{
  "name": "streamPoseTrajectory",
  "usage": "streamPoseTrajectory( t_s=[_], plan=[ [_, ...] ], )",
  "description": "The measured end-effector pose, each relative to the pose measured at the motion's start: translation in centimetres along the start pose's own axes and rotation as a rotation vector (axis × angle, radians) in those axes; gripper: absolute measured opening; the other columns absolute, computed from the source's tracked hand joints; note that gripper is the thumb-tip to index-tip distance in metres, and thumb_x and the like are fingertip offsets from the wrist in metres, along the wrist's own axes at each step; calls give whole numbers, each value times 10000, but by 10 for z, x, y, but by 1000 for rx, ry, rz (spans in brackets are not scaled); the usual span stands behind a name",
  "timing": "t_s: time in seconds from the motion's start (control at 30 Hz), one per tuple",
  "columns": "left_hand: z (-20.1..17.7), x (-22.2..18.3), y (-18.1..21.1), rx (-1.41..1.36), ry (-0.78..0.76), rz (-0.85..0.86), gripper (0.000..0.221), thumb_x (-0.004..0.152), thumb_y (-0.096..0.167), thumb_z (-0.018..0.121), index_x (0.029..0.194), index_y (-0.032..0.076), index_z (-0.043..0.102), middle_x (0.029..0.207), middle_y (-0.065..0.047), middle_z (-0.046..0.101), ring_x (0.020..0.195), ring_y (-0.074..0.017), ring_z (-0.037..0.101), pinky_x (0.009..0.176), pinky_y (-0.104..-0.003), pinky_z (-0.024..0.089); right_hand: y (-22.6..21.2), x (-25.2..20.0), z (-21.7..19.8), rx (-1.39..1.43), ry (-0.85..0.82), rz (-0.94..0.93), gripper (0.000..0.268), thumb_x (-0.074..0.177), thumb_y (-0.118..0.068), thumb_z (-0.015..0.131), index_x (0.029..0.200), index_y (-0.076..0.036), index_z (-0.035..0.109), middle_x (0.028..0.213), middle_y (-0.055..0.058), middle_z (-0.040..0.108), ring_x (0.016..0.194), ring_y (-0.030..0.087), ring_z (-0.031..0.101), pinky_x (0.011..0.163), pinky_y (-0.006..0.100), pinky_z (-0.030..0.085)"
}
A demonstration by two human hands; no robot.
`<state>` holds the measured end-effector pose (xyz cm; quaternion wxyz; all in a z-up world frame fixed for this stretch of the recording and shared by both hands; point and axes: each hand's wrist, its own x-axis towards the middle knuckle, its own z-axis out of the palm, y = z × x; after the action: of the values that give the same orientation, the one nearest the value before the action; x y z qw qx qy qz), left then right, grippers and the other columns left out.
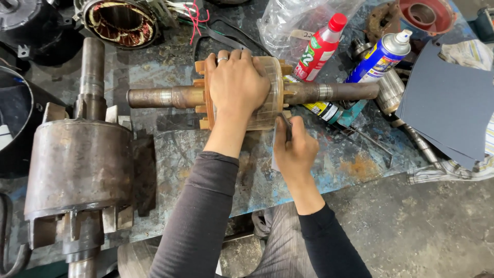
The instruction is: Sanding the surface of a motor rotor with sandpaper to clean and smooth it.
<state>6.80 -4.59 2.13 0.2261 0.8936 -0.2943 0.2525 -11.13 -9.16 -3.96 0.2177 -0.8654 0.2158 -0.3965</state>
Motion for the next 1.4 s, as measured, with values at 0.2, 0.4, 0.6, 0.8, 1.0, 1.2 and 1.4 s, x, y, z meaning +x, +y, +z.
streamPoseTrajectory(
  t_s=[0.2,0.4,0.6,0.8,1.0,1.2,1.4],
  plan=[
    [8,1,-1,4,-1,-15,390,989,304,465,943,70,774,983,-135,772,1001,-411,654,1037,-563,391,-15,35,-8,12,-3,-41,334,1142,-357,531,915,-122,462,544,26,519,408,276,532,431,417,331],
    [-2,-6,0,-36,-21,12,442,1058,299,421,1159,32,758,1165,-143,764,1138,-404,627,1094,-568,352,-31,127,-10,-210,-192,19,185,1109,-277,597,1049,-118,524,651,175,593,555,482,571,410,544,339],
    [1,-14,2,5,74,31,388,1060,291,454,1126,52,754,1130,-131,758,1136,-384,628,1096,-571,368,-21,163,14,-326,-201,-93,173,1110,-258,596,1048,-106,540,709,123,645,569,419,587,403,527,374],
    [-6,-12,3,33,27,27,385,1029,291,461,1049,68,774,1088,-123,779,1064,-389,626,1019,-548,373,-23,150,12,-250,-22,-165,197,1146,-292,475,1055,-120,508,656,66,588,438,346,522,338,434,304],
    [-4,-10,3,26,-40,-14,424,1017,289,431,1161,79,770,1134,-109,776,1110,-389,608,1036,-556,341,-11,77,1,-236,121,-204,256,1152,-318,505,1005,-108,515,638,108,612,494,394,595,400,476,343],
    [-5,-12,2,16,-7,15,377,1028,266,444,1095,83,768,1102,-111,768,1081,-391,607,1009,-550,356,2,10,9,-34,113,-137,343,1157,-323,476,898,-99,497,532,24,395,385,182,316,401,373,209],
    [-6,-16,1,20,38,28,350,1023,268,457,998,86,754,1067,-102,779,1064,-380,621,1019,-541,362,8,-11,3,20,68,-185,350,1154,-269,495,839,-120,460,547,-8,366,398,123,286,395,315,220]
  ],
)
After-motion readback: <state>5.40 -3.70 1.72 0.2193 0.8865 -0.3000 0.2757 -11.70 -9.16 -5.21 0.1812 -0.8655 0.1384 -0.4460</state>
